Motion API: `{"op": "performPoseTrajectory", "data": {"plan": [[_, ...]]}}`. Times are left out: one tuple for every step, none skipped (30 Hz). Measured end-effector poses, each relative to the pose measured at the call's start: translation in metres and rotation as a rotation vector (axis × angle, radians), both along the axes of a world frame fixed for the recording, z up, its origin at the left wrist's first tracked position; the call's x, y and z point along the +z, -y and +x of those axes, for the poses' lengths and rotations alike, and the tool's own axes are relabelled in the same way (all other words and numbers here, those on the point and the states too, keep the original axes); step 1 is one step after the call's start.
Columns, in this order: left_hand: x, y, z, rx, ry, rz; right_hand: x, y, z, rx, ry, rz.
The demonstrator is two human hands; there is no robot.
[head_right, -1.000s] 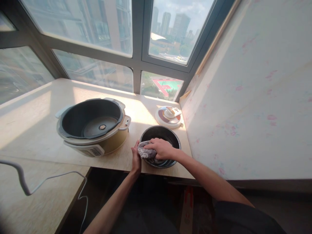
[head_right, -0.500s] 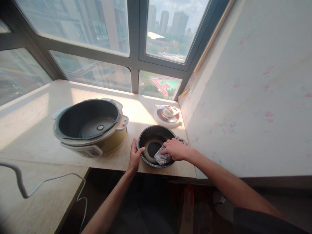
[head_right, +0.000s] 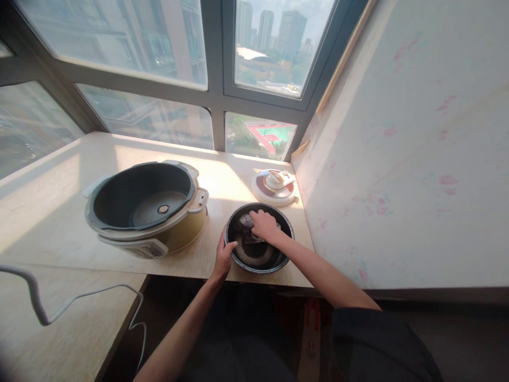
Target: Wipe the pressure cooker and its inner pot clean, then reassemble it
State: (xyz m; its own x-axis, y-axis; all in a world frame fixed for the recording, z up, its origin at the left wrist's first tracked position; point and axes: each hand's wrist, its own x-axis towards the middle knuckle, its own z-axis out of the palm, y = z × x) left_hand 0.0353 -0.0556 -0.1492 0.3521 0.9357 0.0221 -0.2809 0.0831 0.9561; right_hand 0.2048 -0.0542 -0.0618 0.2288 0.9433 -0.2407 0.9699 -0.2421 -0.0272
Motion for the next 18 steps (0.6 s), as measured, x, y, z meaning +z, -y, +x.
{"op": "performPoseTrajectory", "data": {"plan": [[-0.001,0.001,0.000,-0.005,0.009,0.001,-0.005,-0.004,-0.004,-0.005,-0.024,-0.006],[-0.001,0.002,0.001,-0.008,0.018,0.001,-0.009,-0.007,-0.008,0.000,-0.046,-0.015],[-0.002,0.002,0.002,-0.009,0.027,0.001,-0.013,-0.009,-0.012,0.011,-0.074,-0.024],[-0.003,0.003,0.003,-0.005,0.033,0.002,-0.016,-0.010,-0.017,0.030,-0.106,-0.036],[-0.003,0.004,0.004,0.008,0.034,0.003,-0.019,-0.010,-0.021,0.059,-0.141,-0.051],[-0.004,0.005,0.005,0.028,0.030,0.004,-0.020,-0.008,-0.024,0.092,-0.177,-0.068],[-0.004,0.005,0.006,0.056,0.022,0.002,-0.021,-0.006,-0.027,0.127,-0.212,-0.086],[-0.005,0.006,0.007,0.085,0.014,0.001,-0.021,-0.003,-0.029,0.166,-0.246,-0.110],[-0.004,0.006,0.008,0.111,0.005,0.001,-0.020,0.001,-0.029,0.210,-0.277,-0.148],[-0.004,0.005,0.008,0.130,-0.004,0.004,-0.019,0.006,-0.028,0.258,-0.301,-0.200],[-0.003,0.005,0.009,0.140,-0.012,0.008,-0.016,0.010,-0.025,0.311,-0.320,-0.263],[-0.002,0.004,0.009,0.143,-0.021,0.012,-0.014,0.015,-0.021,0.370,-0.330,-0.331],[0.000,0.003,0.008,0.143,-0.031,0.015,-0.011,0.019,-0.017,0.432,-0.328,-0.397],[0.001,0.003,0.008,0.141,-0.039,0.016,-0.009,0.023,-0.013,0.492,-0.308,-0.453],[0.002,0.002,0.008,0.138,-0.042,0.015,-0.006,0.027,-0.008,0.546,-0.270,-0.495],[0.004,0.000,0.007,0.133,-0.038,0.013,-0.005,0.030,-0.004,0.592,-0.207,-0.524],[0.005,-0.001,0.007,0.122,-0.028,0.013,-0.004,0.032,0.000,0.623,-0.125,-0.543],[0.007,-0.002,0.006,0.105,-0.016,0.013,-0.003,0.034,0.003,0.636,-0.038,-0.548]]}}
